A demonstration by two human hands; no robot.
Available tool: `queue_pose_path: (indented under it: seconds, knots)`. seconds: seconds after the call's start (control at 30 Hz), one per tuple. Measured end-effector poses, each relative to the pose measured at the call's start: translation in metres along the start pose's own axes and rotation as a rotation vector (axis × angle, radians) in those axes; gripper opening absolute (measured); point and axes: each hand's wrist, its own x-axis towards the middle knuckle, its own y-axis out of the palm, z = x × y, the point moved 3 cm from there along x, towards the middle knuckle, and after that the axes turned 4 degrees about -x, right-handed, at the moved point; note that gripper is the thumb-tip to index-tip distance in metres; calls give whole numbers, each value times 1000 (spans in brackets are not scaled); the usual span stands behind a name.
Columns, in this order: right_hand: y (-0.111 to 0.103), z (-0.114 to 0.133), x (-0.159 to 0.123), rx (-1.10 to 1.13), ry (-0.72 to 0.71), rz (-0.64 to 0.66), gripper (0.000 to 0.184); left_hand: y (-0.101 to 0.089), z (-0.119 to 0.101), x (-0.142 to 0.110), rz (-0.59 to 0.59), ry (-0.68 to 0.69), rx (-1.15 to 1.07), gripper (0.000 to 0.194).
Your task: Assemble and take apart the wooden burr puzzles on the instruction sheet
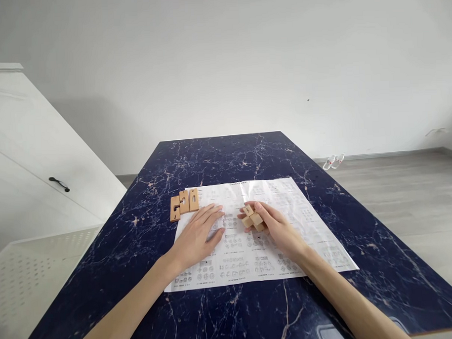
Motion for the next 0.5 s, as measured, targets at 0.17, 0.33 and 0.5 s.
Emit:
queue_pose_path:
  seconds: [0.17, 0.33, 0.5]
  knots:
    - [9, 3, -6, 25, 19, 193, 48, -4, -4, 0, -38, 51, -29, 34]
    - [14, 2, -7, 34, 72, 286, 50, -12, -19, 0, -79, 77, -145, 18]
    - [15, 2, -9, 98, 97, 373, 48, -17, -30, -2, -110, 23, -237, 25]
